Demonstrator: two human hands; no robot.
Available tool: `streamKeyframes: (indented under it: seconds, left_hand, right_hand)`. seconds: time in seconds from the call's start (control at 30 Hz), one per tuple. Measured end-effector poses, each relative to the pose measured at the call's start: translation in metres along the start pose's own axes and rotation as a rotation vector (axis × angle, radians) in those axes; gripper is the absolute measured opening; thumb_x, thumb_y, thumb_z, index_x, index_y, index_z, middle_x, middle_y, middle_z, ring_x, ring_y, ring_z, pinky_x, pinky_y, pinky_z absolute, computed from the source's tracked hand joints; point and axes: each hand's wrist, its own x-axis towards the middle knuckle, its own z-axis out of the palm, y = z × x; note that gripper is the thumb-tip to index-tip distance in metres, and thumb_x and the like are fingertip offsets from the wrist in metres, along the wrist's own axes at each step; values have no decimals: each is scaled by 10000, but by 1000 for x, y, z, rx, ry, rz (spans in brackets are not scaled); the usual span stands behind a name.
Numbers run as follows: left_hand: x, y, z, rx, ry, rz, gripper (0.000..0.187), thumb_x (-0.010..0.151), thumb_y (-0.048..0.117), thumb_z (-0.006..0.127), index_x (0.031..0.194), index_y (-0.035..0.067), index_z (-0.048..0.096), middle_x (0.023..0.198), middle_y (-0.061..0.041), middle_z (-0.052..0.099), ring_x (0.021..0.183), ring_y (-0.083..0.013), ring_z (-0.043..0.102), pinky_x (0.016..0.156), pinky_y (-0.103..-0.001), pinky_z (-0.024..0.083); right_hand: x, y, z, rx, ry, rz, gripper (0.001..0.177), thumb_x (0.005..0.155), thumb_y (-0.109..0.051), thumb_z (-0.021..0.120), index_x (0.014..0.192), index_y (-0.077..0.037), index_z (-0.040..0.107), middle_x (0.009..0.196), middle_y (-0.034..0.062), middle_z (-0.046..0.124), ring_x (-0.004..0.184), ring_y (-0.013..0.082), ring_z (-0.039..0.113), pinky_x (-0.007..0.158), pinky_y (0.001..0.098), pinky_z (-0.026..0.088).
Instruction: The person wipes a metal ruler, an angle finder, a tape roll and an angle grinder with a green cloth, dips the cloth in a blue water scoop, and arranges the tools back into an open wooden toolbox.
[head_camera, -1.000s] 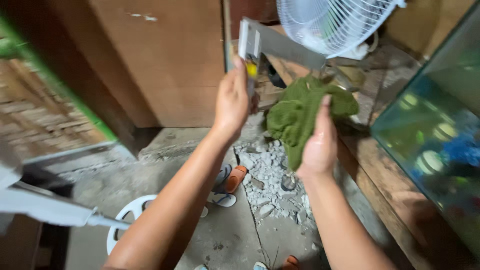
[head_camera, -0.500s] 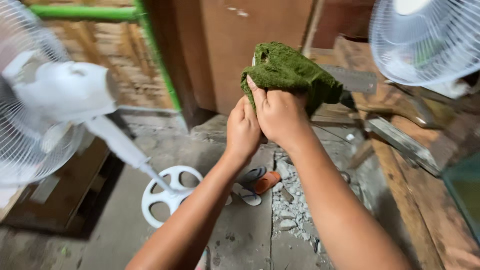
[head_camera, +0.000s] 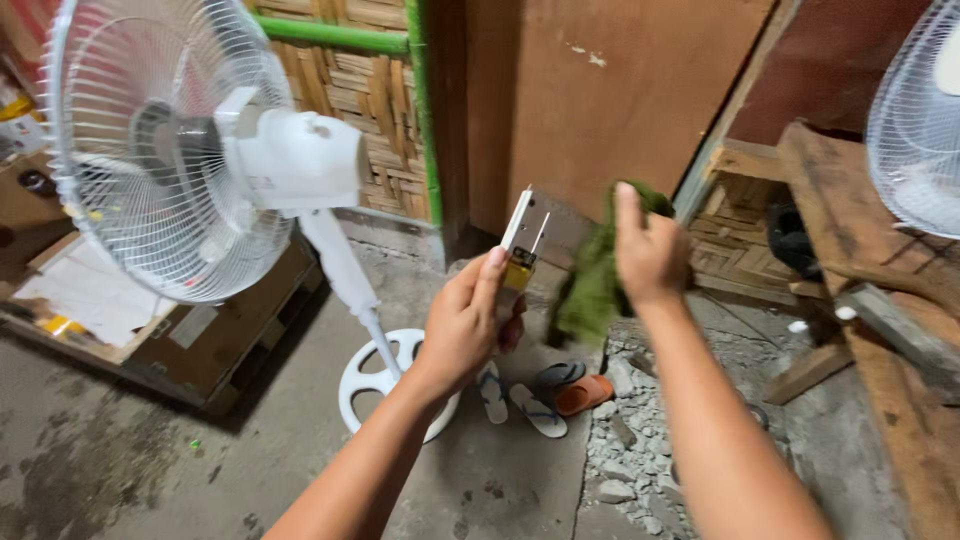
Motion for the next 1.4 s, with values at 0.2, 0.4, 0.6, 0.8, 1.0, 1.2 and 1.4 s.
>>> streamKeyframes:
  seconds: [0.2,0.4,0.6,0.8,1.0,1.2,1.4]
  left_hand:
    - [-36,15,-83,-55,87,-128,435,1052,451,433,995,63,622,713,-45,599,506,-119,554,424,-283,443]
    - [-43,25,-157,-274,290,-7,423,1053,476,415,991,99,596,746,-52,603,548,-119,567,461,-268,477]
    - [-20,5,-146,108,360,200,443,1079,452,392,1060,59,596,783,-91,568,629,-197,565,554,-345,492]
    - [-13,-27,-117,582,166,628,265,1016,208,568,1176,2,616,1173,-243,634,1133,-445,577,1003,-485,469]
    - [-32,-14,-136,701,84,485,359,921,320,676,1156,53,720,1298,-219,627,1194,-409,595,1028,-466,469]
    - [-48,-21,-132,358,315,-68,698,976,516,623,1466,71,402,1329,-214,532,1226,-319,551,1027,-442,456]
    - [-33,-26,-112,165,169,-46,764,962,598,515,1443,6,476,1307,-198,656,1208,-266,628,1002,-375,505]
  right_hand:
    - [-38,91,29,-89,-9,273,750,1080,-623,508,770,43,664,663,269,588,619,413,594,646,542,446]
    - [-71,62,28,1349,-107,696,446,1084,-506,510,1264,-124,654,1226,64,707,1180,266,651,1030,463,554]
    - [-100,-95,36,1416,-315,752,593,976,-520,371,1352,-115,587,1310,125,630,1277,296,591,1066,523,496]
    - [-112,-201,87,893,-467,270,264,1076,-198,595,1098,60,647,1058,133,667,961,199,603,823,373,534]
    - [-86,-184,95,1002,-341,347,159,998,-140,615,1063,-1,655,929,74,699,754,180,666,636,351,542]
    - [-91,-169,110,945,-160,611,348,1060,-302,494,987,-10,670,824,78,693,644,184,662,562,357,549]
    - [-95,-154,113,1347,-363,681,254,1074,-247,566,1041,-18,671,901,91,714,749,213,694,697,370,586]
